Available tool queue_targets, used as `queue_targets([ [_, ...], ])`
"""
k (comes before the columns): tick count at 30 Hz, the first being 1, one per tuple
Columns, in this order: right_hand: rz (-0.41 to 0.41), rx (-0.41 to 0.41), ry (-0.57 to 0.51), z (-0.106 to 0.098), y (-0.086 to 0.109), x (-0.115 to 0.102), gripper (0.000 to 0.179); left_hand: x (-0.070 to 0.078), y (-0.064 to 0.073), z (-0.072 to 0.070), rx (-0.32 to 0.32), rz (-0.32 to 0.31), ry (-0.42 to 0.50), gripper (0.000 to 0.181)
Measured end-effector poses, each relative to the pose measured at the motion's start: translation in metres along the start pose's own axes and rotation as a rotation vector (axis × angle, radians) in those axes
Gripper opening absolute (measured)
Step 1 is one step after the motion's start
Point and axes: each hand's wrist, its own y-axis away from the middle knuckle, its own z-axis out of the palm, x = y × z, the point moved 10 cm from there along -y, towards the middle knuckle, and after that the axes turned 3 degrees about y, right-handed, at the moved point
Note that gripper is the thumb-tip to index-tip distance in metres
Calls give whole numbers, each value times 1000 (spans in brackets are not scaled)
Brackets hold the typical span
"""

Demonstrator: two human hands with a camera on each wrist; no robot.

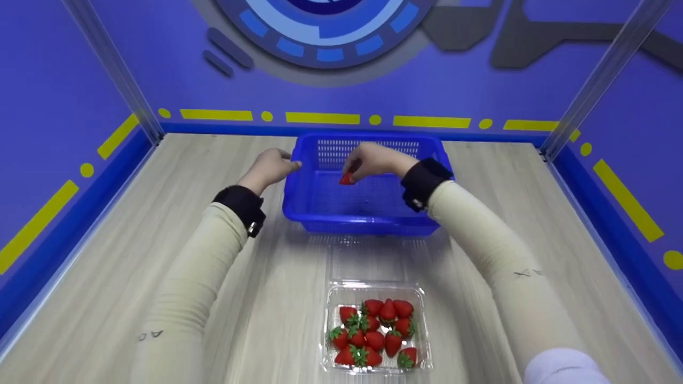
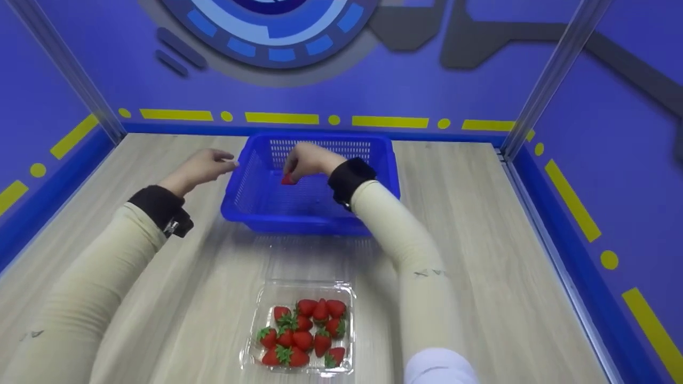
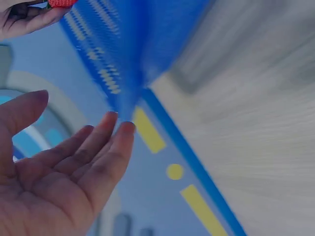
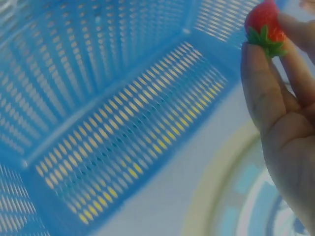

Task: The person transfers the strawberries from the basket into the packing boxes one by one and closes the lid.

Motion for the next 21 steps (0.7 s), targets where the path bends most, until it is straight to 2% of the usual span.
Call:
queue_targets([
  [5,-47,84,1,-28,38,-13,25,25,18,-8,-12,84,53,51],
  [9,-66,118,3,-38,71,-27,25,38,36,-12,-30,124,99,49],
  [12,-110,152,2,-40,96,-41,24,50,52,-16,-35,165,103,47],
  [16,-198,184,-23,-32,132,-60,22,60,74,-10,-98,199,135,43],
  [21,-309,191,19,-4,172,-78,22,56,104,16,-237,214,160,40],
])
